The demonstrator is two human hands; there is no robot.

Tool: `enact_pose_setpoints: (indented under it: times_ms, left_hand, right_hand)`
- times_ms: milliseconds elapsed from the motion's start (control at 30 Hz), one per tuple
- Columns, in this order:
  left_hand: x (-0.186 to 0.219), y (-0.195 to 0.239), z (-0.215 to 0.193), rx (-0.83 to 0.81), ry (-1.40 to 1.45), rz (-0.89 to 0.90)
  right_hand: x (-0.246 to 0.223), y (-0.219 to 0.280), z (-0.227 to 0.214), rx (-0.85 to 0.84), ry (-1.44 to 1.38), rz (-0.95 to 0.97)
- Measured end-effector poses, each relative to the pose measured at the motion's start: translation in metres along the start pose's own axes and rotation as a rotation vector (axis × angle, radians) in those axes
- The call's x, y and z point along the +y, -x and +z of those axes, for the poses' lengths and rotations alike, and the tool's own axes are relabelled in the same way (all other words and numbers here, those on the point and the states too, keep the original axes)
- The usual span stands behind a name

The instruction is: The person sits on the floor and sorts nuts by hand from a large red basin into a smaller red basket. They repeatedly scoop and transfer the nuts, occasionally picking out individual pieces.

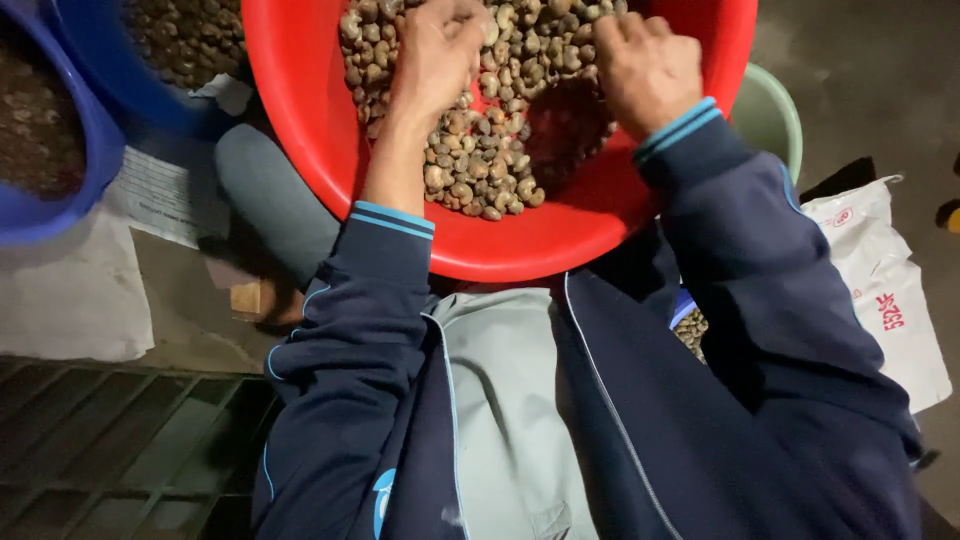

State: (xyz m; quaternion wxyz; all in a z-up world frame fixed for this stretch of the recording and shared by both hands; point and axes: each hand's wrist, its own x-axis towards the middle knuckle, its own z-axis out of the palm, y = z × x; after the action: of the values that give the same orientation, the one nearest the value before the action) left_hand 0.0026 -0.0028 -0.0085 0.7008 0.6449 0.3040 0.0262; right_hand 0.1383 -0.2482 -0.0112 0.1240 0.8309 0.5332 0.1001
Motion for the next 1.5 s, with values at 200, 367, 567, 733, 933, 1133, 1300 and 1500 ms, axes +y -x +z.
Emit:
enact_pose_setpoints:
  times_ms: [200,367,567,733,933,1133,1300,1500]
  left_hand:
    - [-0.016,0.007,0.02,-0.229,-0.738,0.101]
    - [-0.024,0.02,0.041,-0.369,-0.912,0.158]
    - [-0.04,0.024,0.051,-0.445,-1.133,0.311]
    - [-0.039,0.024,0.063,-0.497,-1.231,0.262]
    - [-0.039,0.014,0.063,-0.5,-1.119,0.176]
    - [0.001,0.011,0.029,-0.357,-0.391,-0.032]
    - [0.028,0.018,0.01,-0.317,0.172,0.075]
    - [0.042,0.025,0.005,-0.186,0.379,0.024]
  right_hand:
    - [0.021,0.024,-0.072,0.3,-0.455,0.093]
    - [0.02,0.036,-0.087,0.444,-0.932,0.198]
    - [0.024,0.042,-0.075,0.529,-0.865,0.242]
    - [0.027,0.045,-0.064,0.556,-0.748,0.218]
    - [0.026,0.043,-0.073,0.526,-0.752,0.189]
    - [0.001,0.032,-0.069,0.281,-0.733,0.055]
    - [-0.066,0.01,-0.049,-0.064,-0.788,-0.132]
    - [-0.11,-0.005,-0.01,-0.145,-0.475,-0.282]
